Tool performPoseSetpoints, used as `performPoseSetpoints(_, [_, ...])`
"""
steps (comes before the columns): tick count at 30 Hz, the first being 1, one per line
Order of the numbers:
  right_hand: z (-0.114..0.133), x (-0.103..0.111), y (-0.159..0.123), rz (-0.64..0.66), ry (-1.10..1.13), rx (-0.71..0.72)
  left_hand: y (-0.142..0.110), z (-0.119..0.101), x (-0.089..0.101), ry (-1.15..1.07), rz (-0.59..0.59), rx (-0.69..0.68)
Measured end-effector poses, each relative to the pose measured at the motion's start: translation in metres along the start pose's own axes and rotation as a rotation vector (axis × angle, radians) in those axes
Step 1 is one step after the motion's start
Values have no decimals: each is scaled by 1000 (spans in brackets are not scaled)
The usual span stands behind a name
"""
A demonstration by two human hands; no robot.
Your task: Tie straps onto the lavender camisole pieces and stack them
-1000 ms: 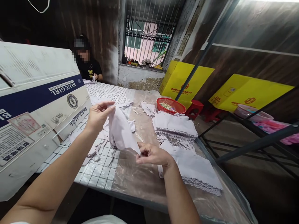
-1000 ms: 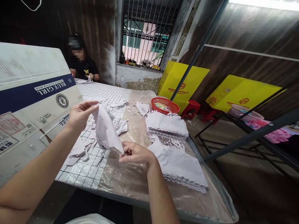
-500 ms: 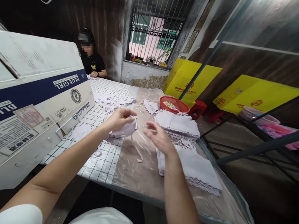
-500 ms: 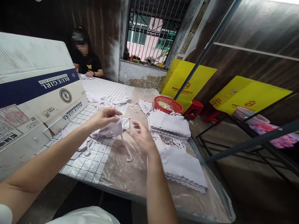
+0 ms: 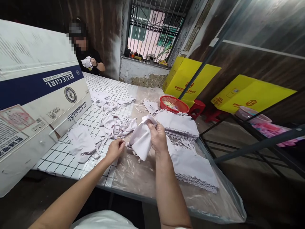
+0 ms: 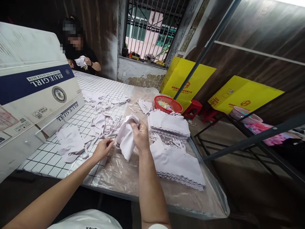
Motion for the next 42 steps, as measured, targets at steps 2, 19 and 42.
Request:
performPoseSetpoints(2, [-1, 4, -1, -58, 26, -13, -6, -4, -6, -114, 38, 12])
performPoseSetpoints(19, [-14, 46, -29, -159, -60, -24, 2, -7, -50, -910, 152, 274])
performPoseSetpoints(42, [-76, -20, -16, 525, -160, -121, 12, -49, -2, -42, 135, -339])
Point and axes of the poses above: each hand's wrist, its own y-axis towards the middle knuckle, its own x-axis out of the back of the hand, z = x × y, the point moved 8 cm from there along y, towards the middle knuckle, and after that the axes turned 7 degrees about z, right-handed, at the moved point
